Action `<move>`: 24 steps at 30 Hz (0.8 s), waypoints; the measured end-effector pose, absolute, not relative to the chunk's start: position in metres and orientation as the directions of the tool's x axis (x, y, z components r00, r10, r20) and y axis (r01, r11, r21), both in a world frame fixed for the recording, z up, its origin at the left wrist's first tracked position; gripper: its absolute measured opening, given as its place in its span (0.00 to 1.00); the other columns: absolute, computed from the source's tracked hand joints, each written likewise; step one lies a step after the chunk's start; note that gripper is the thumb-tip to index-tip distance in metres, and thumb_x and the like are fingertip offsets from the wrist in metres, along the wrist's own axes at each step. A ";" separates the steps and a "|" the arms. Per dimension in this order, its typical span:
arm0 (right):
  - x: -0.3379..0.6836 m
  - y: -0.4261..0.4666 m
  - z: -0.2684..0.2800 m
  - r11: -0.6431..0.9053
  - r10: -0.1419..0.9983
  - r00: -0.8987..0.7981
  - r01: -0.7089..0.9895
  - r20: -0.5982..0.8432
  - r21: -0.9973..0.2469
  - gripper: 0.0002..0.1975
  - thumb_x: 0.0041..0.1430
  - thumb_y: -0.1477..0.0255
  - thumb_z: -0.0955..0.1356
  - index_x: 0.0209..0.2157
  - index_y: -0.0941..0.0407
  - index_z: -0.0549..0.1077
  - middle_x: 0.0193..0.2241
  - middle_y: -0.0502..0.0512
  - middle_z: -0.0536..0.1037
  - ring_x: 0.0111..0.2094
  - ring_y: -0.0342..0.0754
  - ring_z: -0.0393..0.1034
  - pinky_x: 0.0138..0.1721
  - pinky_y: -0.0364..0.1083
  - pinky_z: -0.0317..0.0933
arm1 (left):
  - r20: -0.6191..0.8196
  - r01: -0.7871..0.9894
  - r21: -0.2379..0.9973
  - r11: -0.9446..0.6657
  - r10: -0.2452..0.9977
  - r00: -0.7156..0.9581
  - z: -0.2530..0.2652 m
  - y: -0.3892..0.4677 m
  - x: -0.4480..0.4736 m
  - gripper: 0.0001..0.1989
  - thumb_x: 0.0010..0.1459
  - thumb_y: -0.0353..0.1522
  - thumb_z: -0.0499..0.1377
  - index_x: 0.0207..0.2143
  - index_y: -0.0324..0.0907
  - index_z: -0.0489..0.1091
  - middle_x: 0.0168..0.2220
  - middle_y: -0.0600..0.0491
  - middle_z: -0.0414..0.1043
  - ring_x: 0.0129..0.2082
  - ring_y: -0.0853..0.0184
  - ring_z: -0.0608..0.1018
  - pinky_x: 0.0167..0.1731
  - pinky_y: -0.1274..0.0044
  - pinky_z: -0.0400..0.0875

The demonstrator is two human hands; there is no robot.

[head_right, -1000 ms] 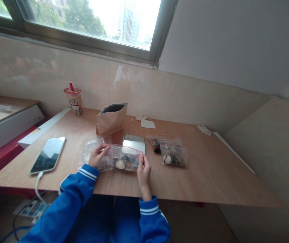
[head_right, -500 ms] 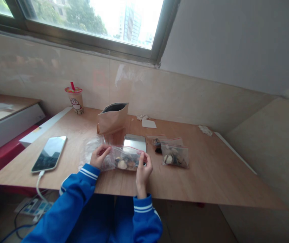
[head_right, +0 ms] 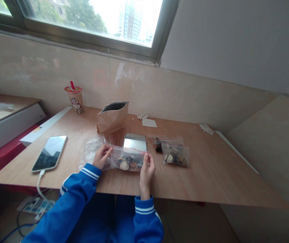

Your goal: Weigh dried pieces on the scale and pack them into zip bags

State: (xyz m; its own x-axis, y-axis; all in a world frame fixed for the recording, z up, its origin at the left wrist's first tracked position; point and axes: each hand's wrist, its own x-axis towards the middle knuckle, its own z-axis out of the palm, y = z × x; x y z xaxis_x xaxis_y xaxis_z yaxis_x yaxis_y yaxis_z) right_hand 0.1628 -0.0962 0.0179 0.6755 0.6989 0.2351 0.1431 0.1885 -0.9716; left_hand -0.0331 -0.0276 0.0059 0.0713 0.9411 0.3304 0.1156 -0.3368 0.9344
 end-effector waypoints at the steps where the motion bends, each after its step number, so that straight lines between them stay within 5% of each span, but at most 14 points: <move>1: 0.163 -0.096 0.017 0.197 0.720 0.661 0.101 0.214 -0.975 0.21 0.58 0.54 0.65 0.35 0.59 0.74 0.35 0.59 0.80 0.38 0.51 0.74 0.42 0.48 0.65 | 0.316 0.100 0.941 -0.324 0.944 0.091 0.006 -0.028 -0.033 0.15 0.57 0.44 0.58 0.33 0.40 0.70 0.29 0.52 0.73 0.27 0.69 0.74 0.26 0.79 0.68; 7: 0.158 -0.097 0.016 0.226 0.805 0.582 -0.120 0.116 -0.967 0.29 0.52 0.58 0.71 0.52 0.57 0.66 0.38 0.60 0.81 0.40 0.53 0.76 0.41 0.49 0.68 | 0.319 0.072 0.940 -0.334 0.933 0.168 0.013 -0.031 -0.030 0.15 0.55 0.42 0.61 0.36 0.40 0.72 0.35 0.50 0.76 0.32 0.67 0.76 0.35 0.76 0.71; 12: 0.158 -0.097 0.017 0.192 0.827 0.550 -0.084 0.115 -0.978 0.19 0.54 0.57 0.69 0.38 0.59 0.74 0.37 0.60 0.81 0.39 0.52 0.76 0.42 0.49 0.68 | 0.327 0.046 0.941 -0.334 0.938 0.119 0.016 -0.032 -0.027 0.13 0.54 0.41 0.61 0.32 0.39 0.72 0.31 0.51 0.75 0.31 0.67 0.76 0.34 0.76 0.71; 24: 0.162 -0.100 0.018 0.193 0.798 0.587 -0.034 0.137 -0.981 0.17 0.54 0.59 0.70 0.35 0.60 0.77 0.33 0.58 0.81 0.35 0.49 0.75 0.38 0.46 0.68 | 0.331 0.045 0.942 -0.333 0.943 0.044 0.022 -0.035 -0.027 0.12 0.50 0.40 0.64 0.27 0.39 0.74 0.27 0.52 0.75 0.28 0.68 0.74 0.30 0.77 0.69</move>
State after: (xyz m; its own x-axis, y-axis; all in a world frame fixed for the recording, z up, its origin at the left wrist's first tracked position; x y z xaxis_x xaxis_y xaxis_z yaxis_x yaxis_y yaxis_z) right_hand 0.1623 -0.1001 0.0183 0.5868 0.7980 0.1370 -0.0342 0.1935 -0.9805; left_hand -0.0271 -0.0348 0.0222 0.0444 0.9427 0.3308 0.0448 -0.3327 0.9420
